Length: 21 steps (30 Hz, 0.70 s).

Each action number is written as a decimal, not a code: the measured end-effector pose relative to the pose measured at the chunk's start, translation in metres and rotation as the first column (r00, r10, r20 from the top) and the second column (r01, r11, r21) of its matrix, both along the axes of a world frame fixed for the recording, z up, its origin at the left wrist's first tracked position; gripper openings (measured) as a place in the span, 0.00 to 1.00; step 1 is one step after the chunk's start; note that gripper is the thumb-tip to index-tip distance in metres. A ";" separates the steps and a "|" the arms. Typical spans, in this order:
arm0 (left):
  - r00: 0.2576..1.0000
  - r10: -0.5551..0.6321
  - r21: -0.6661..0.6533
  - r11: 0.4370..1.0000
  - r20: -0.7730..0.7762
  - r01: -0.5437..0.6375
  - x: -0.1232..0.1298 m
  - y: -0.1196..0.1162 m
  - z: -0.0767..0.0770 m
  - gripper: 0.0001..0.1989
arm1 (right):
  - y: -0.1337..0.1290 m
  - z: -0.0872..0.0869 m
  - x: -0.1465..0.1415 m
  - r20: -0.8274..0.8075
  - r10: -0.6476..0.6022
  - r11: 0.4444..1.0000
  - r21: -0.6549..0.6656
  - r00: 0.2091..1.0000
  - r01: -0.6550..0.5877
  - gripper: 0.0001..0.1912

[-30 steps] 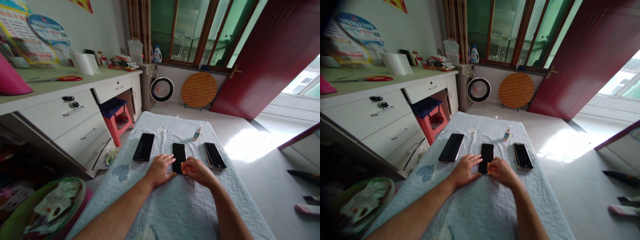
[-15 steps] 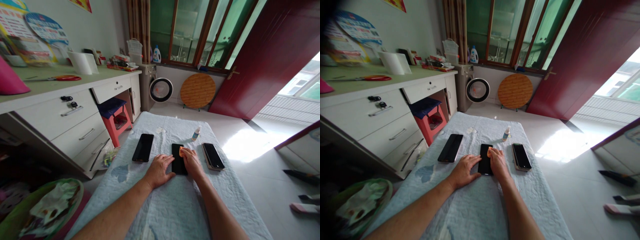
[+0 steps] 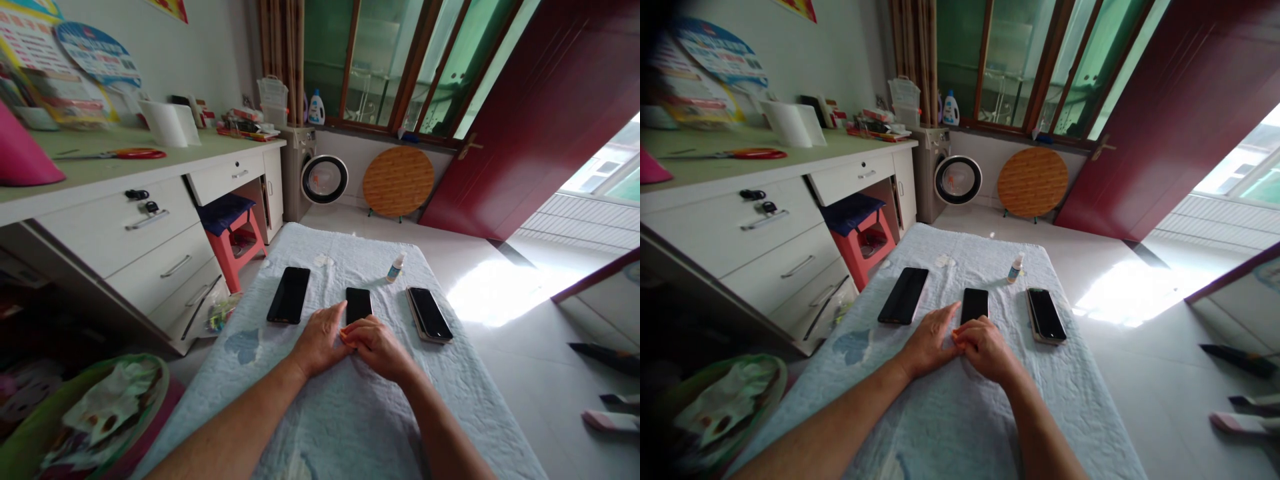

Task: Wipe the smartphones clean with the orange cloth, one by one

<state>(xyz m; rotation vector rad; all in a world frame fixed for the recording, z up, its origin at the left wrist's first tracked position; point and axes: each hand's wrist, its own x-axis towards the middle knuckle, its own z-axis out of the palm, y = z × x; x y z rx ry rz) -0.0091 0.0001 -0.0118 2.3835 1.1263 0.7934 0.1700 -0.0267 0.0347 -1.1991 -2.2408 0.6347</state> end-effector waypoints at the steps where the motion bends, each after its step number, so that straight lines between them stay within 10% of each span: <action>1: 1.000 -0.001 0.003 1.000 -0.008 0.001 0.000 0.000 0.001 0.42 | 0.000 0.000 0.001 -0.010 -0.009 1.000 -0.009 1.000 0.009 0.17; 21: 0.989 -0.120 -0.019 0.993 -0.087 0.119 0.002 -0.002 0.015 0.20 | 0.035 -0.038 0.023 0.023 -0.420 0.891 0.202 0.907 0.407 0.20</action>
